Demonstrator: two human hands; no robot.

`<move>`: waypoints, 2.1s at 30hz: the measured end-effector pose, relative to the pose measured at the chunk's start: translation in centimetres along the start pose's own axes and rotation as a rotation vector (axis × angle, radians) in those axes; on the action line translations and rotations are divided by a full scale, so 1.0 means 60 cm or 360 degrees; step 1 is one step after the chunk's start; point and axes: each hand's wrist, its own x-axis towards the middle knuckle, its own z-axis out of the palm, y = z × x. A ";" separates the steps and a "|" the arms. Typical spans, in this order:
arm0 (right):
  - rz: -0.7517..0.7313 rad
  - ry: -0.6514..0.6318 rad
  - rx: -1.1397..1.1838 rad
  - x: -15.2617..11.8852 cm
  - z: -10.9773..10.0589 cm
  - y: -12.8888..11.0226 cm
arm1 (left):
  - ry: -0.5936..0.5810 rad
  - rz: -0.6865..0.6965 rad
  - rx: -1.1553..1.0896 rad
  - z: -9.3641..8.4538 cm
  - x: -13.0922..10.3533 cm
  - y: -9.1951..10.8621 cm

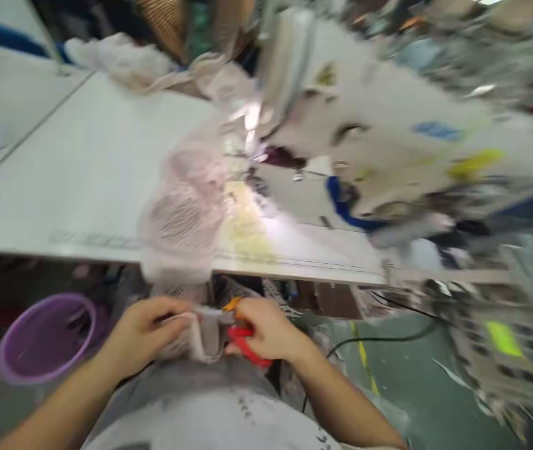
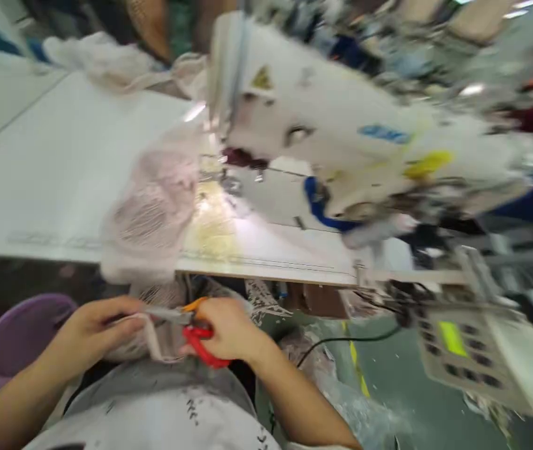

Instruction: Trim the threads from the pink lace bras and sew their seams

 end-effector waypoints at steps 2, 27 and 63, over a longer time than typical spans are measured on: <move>-0.0043 0.0047 -0.0016 -0.011 -0.002 0.020 | 0.0030 -0.0104 0.0015 -0.010 -0.030 -0.014; -0.0106 -0.0051 -0.0165 -0.022 -0.020 -0.006 | -0.0113 -0.0301 -0.0078 -0.020 -0.031 -0.004; -0.0170 0.0317 0.0396 -0.007 0.050 -0.015 | 0.0934 0.0063 -0.0646 -0.086 -0.076 -0.006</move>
